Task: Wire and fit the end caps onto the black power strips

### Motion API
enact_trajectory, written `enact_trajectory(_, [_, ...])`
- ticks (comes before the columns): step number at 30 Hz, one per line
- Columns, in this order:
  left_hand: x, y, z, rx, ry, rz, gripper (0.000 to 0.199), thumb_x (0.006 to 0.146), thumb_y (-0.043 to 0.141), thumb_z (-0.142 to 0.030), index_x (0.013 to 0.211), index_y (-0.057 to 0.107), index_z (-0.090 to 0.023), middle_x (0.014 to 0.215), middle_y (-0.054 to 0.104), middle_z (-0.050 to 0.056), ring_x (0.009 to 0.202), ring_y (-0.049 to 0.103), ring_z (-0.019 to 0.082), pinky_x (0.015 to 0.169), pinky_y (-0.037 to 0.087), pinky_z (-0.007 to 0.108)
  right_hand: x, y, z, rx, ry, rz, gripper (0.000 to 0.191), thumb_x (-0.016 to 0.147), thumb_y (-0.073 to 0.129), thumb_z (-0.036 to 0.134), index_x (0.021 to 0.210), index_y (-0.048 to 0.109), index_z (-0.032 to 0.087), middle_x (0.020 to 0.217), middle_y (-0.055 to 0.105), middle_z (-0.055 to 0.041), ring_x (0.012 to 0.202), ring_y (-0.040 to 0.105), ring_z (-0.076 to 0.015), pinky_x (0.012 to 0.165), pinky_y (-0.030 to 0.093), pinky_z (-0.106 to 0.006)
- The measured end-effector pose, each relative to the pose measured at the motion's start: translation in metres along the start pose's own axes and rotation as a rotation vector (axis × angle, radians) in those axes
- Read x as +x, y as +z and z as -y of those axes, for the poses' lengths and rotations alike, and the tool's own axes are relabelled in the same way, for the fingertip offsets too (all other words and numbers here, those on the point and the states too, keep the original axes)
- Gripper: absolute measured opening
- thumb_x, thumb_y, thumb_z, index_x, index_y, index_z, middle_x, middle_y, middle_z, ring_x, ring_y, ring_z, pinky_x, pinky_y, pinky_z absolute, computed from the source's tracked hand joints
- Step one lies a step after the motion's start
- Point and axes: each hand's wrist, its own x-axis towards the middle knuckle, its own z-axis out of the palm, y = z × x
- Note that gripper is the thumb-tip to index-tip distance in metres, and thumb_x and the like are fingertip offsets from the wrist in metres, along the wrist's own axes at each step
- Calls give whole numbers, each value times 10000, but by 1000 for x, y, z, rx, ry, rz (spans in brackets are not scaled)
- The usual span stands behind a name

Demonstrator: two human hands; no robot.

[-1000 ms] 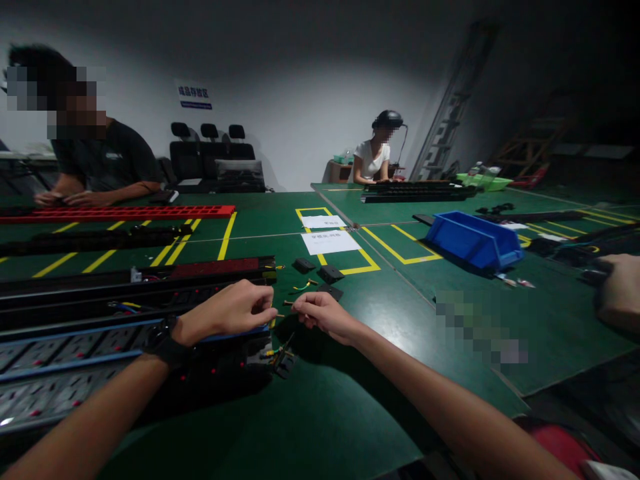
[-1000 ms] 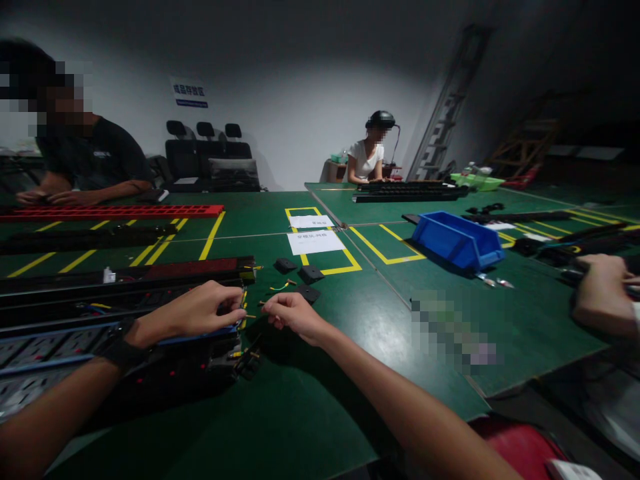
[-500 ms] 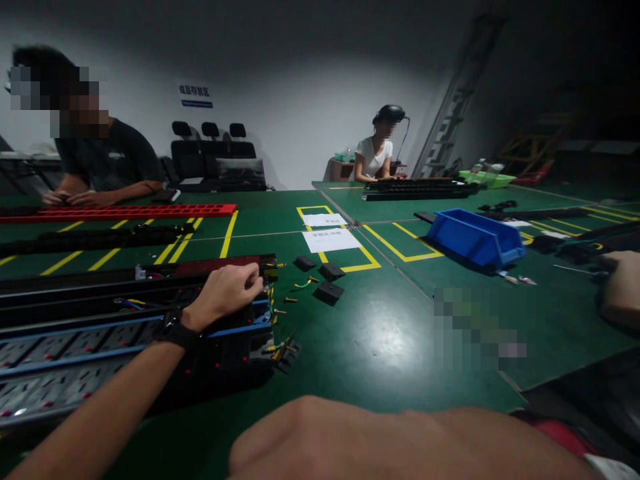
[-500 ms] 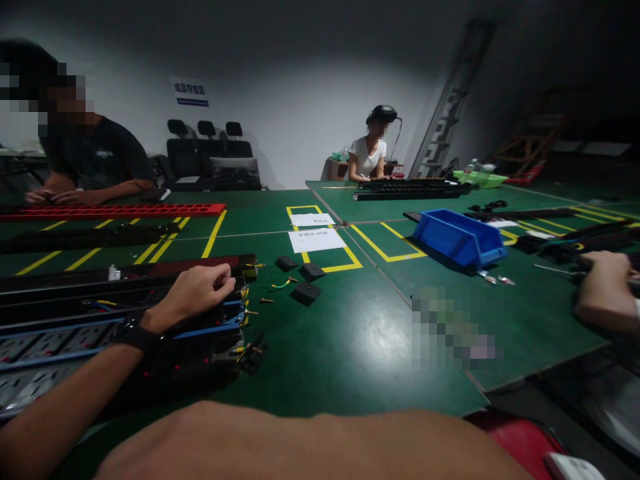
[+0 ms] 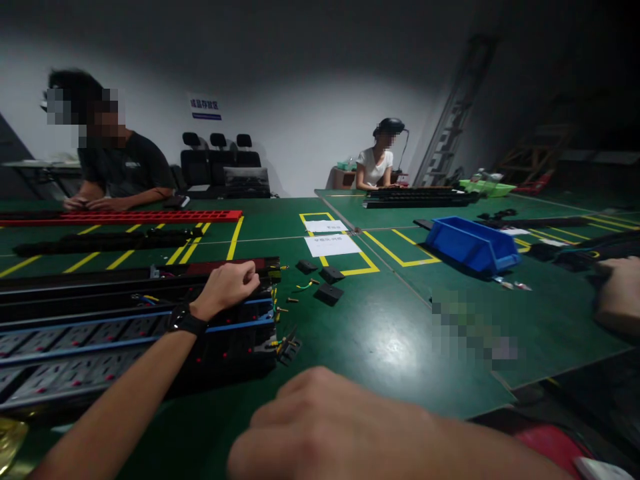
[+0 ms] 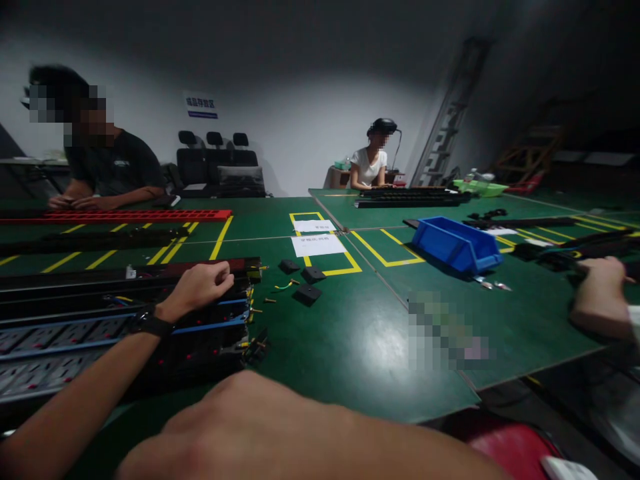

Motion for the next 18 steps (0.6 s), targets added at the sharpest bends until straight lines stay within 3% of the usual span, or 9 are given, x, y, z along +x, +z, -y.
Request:
enact_trajectory(2, [0,0,2,2,11,-6,250,920,463,-429,772,512,-233,726,636,24,675,567,202,614,249,301,-4,12,-23,-20,30,-62,207,938,620,180,760,523,219,743,556,41,602,421,-115,513,257,-286])
enact_trajectory(6, [-1,0,5,6,27,-6,251,923,463,-418,762,507,-230,722,635,24,660,555,195,612,250,302,-34,40,-113,2,416,-207,272,740,555,31,636,377,209,661,437,46,588,345,-104,562,198,-292])
enact_trajectory(10, [-2,1,4,25,53,4,247,928,468,-398,757,514,-225,720,633,26,665,561,192,608,247,311,-76,54,-196,12,904,-600,377,795,568,114,578,283,233,547,307,64,555,297,-111,575,194,-306])
enact_trajectory(12, [-3,1,3,36,69,15,247,935,468,-387,758,518,-222,716,630,25,654,557,187,605,241,313,-91,59,-218,23,1070,-807,429,846,568,162,559,261,251,536,294,54,567,311,-121,585,213,-320])
enact_trajectory(14, [-3,1,2,42,96,29,250,945,466,-377,757,516,-220,713,628,25,646,556,184,604,233,315,-101,66,-227,77,1144,-898,452,871,562,189,556,248,266,538,282,46,568,320,-126,586,230,-330])
enact_trajectory(18, [-4,1,1,51,141,44,247,955,474,-356,750,507,-220,721,638,29,658,571,190,602,215,318,-106,82,-226,103,1157,-849,457,898,576,251,551,280,265,520,333,23,556,349,-139,579,239,-344])
